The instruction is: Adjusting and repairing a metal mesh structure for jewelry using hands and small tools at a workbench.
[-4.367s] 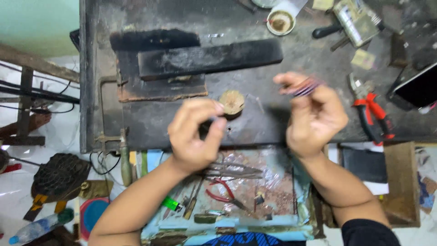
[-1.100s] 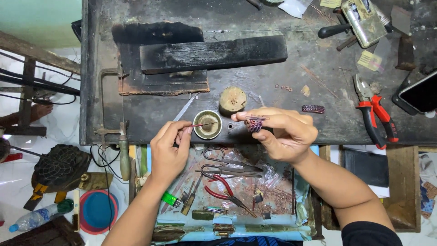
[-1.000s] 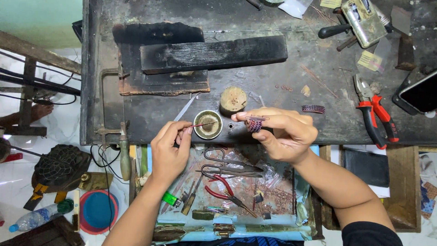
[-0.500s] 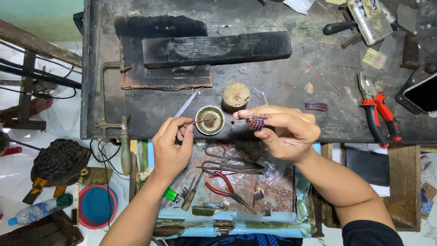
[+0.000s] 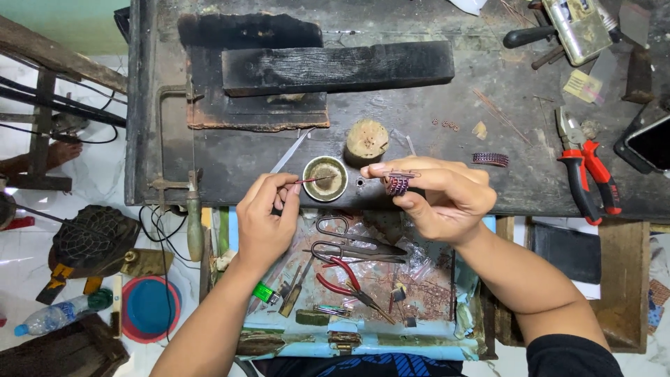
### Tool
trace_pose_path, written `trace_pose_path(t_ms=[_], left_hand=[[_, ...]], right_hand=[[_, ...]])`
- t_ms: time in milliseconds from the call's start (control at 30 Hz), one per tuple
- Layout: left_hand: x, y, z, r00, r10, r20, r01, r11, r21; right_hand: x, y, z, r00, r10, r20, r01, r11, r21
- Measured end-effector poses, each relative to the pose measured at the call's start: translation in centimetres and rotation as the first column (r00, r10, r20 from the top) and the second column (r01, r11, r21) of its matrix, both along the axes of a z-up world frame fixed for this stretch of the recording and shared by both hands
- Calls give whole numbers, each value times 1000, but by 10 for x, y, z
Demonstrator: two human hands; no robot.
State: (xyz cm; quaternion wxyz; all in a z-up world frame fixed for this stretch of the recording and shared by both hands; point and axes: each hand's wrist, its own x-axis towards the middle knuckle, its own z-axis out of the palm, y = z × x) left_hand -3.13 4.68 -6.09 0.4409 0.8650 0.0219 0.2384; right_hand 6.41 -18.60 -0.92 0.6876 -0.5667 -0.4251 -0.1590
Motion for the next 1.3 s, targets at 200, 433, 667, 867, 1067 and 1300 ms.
trace_pose_path(t_ms=[200, 433, 667, 867, 1067, 1300], left_hand=[[-1, 0, 1, 1000, 6, 16, -5, 1000, -20], [0, -1, -1, 999, 21, 44, -20, 999, -37], [-1, -2, 2, 996, 27, 79, -21, 997, -77], [-2, -1, 1, 995, 39, 88, -27, 990, -139], [-6, -3, -20, 993, 14, 114, 38, 895, -444], [-7, -1, -28, 994, 0, 105, 56, 848, -527]], right_hand=[[-1, 1, 0, 1000, -15, -12, 15, 1000, -1], [-1, 0, -1, 999, -36, -19, 36, 999, -10], [0, 3, 2, 998, -54, -22, 53, 998, -39], [1, 3, 2, 998, -63, -23, 62, 997, -43], [-1, 4, 3, 998, -63, -30, 62, 997, -52], [1, 3, 1, 998, -63, -29, 61, 996, -71]])
